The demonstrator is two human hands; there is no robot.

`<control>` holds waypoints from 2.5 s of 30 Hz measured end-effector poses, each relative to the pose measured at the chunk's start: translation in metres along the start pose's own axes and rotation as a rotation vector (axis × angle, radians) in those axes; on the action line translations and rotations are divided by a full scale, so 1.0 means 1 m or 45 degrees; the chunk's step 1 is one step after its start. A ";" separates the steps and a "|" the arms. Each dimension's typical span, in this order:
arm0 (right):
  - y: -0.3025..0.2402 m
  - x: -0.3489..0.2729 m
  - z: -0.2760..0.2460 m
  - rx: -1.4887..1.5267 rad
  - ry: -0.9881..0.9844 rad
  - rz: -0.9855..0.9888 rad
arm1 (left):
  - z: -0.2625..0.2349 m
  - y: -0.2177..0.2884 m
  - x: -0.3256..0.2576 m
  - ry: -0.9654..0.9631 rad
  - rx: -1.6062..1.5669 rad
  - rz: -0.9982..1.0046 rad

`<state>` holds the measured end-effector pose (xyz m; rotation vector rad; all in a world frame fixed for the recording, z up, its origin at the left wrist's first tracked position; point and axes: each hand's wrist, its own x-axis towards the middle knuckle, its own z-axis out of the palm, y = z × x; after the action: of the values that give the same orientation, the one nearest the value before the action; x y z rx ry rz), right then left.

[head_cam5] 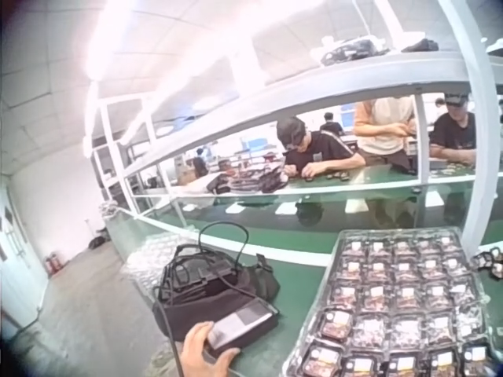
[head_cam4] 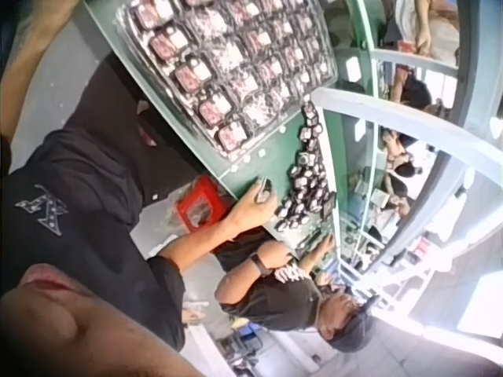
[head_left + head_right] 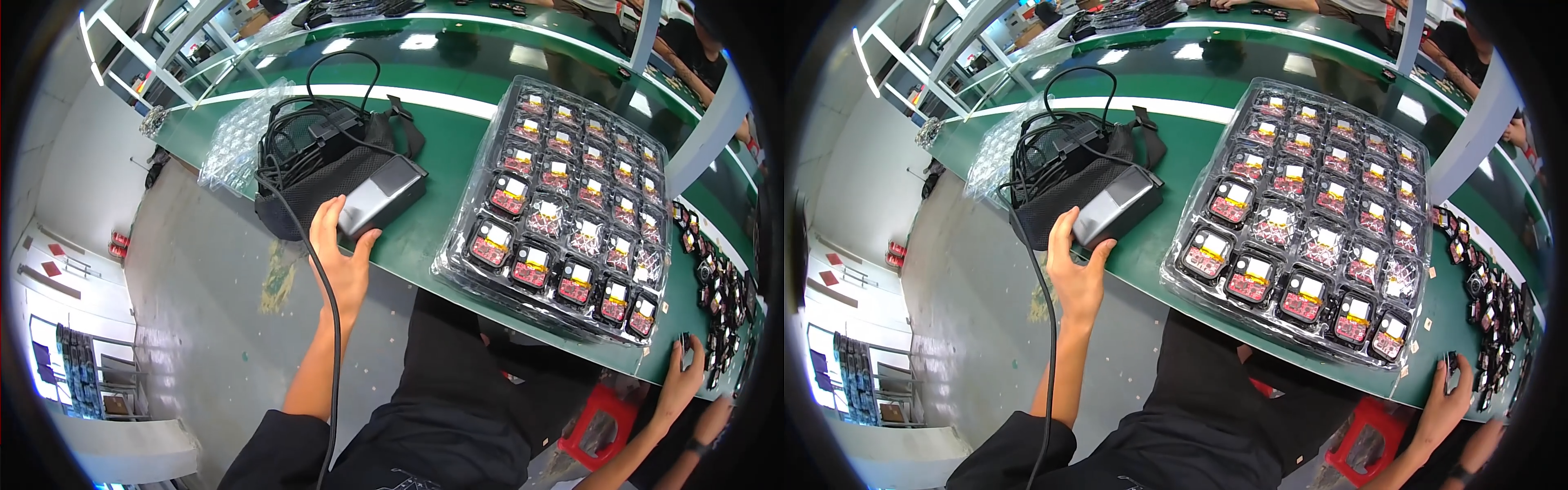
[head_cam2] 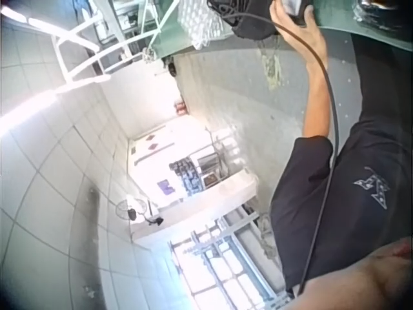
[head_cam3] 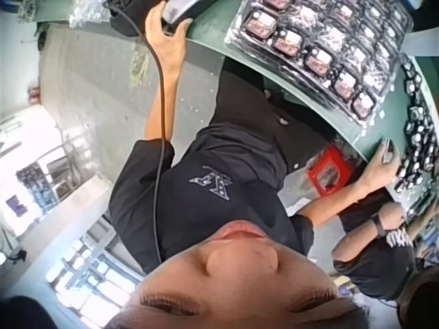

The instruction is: The recorder uses tweezers to assemble small electronic components, placing parts into modules on an assembly tray.

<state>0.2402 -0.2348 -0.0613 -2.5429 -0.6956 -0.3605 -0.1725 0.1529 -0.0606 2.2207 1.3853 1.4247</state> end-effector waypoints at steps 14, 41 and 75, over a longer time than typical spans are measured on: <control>0.004 -0.011 0.014 0.017 0.105 -0.108 | 0.001 0.023 -0.039 0.158 -0.157 0.467; -0.205 -0.129 0.000 2.182 -1.018 0.305 | -0.004 0.144 -0.117 -1.014 -1.575 -0.215; -0.193 -0.102 0.020 0.904 -0.157 -0.757 | 0.010 0.141 -0.120 -0.987 -1.896 -0.619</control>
<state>0.0544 -0.1200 -0.0434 -1.6666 -1.3480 -0.1061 -0.0924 -0.0138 -0.0631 1.0464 0.2515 0.7275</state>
